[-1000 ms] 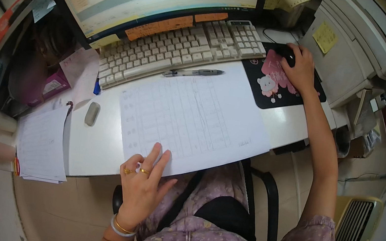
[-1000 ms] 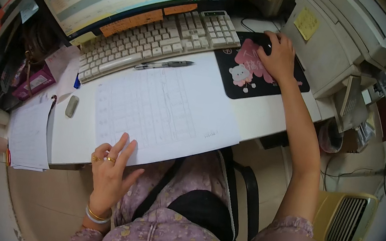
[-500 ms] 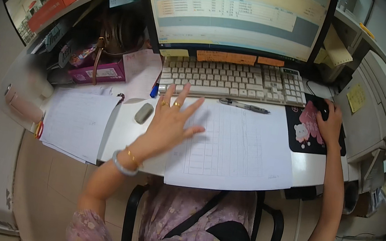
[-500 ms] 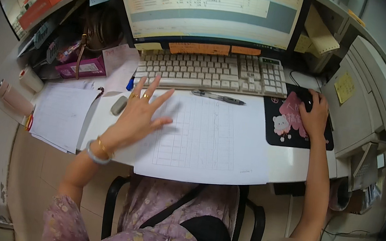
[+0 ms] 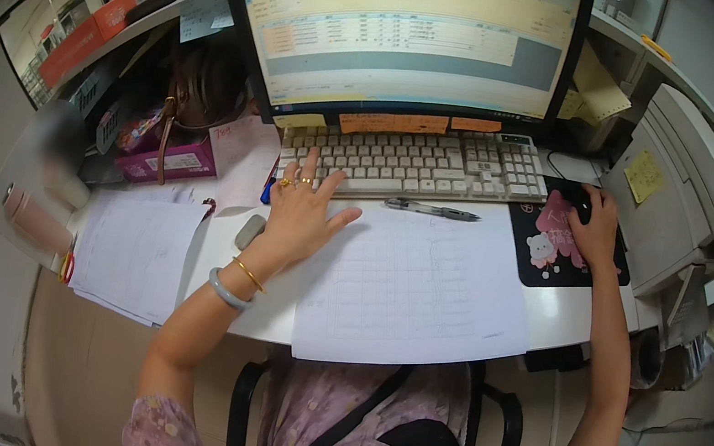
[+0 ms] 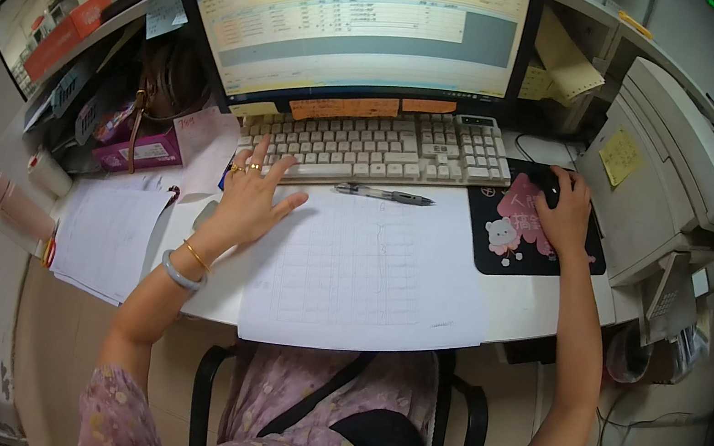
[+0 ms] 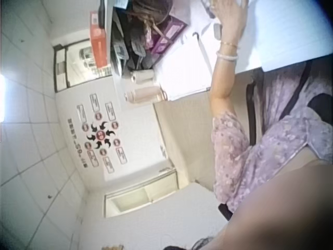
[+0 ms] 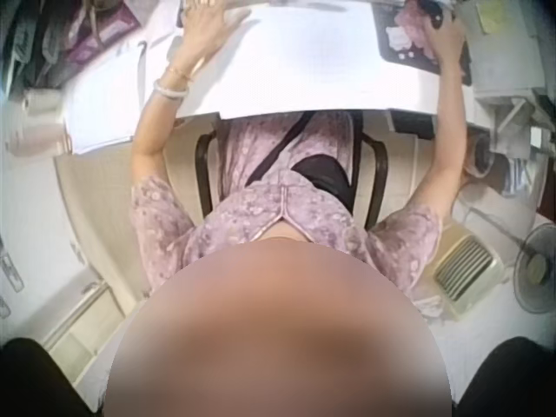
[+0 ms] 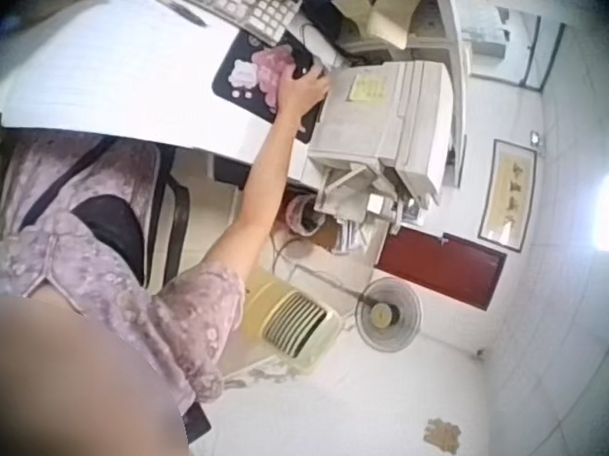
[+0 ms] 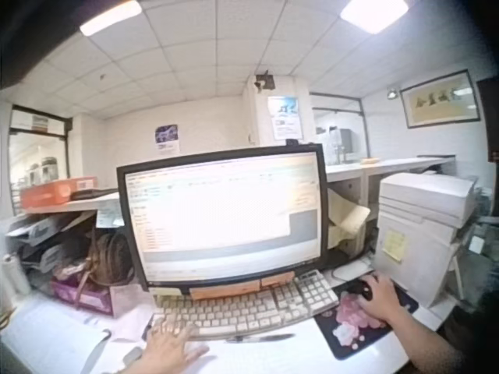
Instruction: Manually recording information from a computer screen onto a paper form using a pen.
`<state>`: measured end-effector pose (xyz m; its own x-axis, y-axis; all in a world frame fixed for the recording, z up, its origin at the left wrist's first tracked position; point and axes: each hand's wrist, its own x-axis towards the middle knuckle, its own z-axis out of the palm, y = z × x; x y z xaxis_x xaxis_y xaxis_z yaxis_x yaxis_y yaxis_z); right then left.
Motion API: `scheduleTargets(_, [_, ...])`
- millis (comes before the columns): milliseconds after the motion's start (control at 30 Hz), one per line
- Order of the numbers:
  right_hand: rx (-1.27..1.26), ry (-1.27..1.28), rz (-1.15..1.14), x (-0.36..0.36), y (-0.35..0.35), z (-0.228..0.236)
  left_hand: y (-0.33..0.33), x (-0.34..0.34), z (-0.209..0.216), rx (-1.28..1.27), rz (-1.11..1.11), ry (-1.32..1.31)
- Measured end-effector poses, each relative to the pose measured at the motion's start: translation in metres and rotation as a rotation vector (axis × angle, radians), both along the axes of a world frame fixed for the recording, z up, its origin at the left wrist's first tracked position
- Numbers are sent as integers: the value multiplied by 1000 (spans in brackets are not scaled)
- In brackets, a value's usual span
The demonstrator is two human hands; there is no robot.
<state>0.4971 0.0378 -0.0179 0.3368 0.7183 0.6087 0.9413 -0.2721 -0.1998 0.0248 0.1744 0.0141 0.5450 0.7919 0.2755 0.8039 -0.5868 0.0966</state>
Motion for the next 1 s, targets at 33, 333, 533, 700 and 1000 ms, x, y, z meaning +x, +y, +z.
scheduleTargets(33, [5, -2, -10, 0, 0, 0, -1, 1, -2, 18, 22, 11])
scheduleTargets(333, [26, 58, 21, -1, -2, 0, -5, -3, -3, 106, 14, 7])
scheduleTargets(533, [37, 90, 28, -1, -2, 1, -19, -7, 7, 18, -34, 9])
scheduleTargets(700, [15, 121, 35, -4, -1, 3, -22, -15, 10, -72, -55, 78])
scheduleTargets(1000, [28, 90, 50, -1, -1, 1, -17, -23, 8, -64, -78, 104])
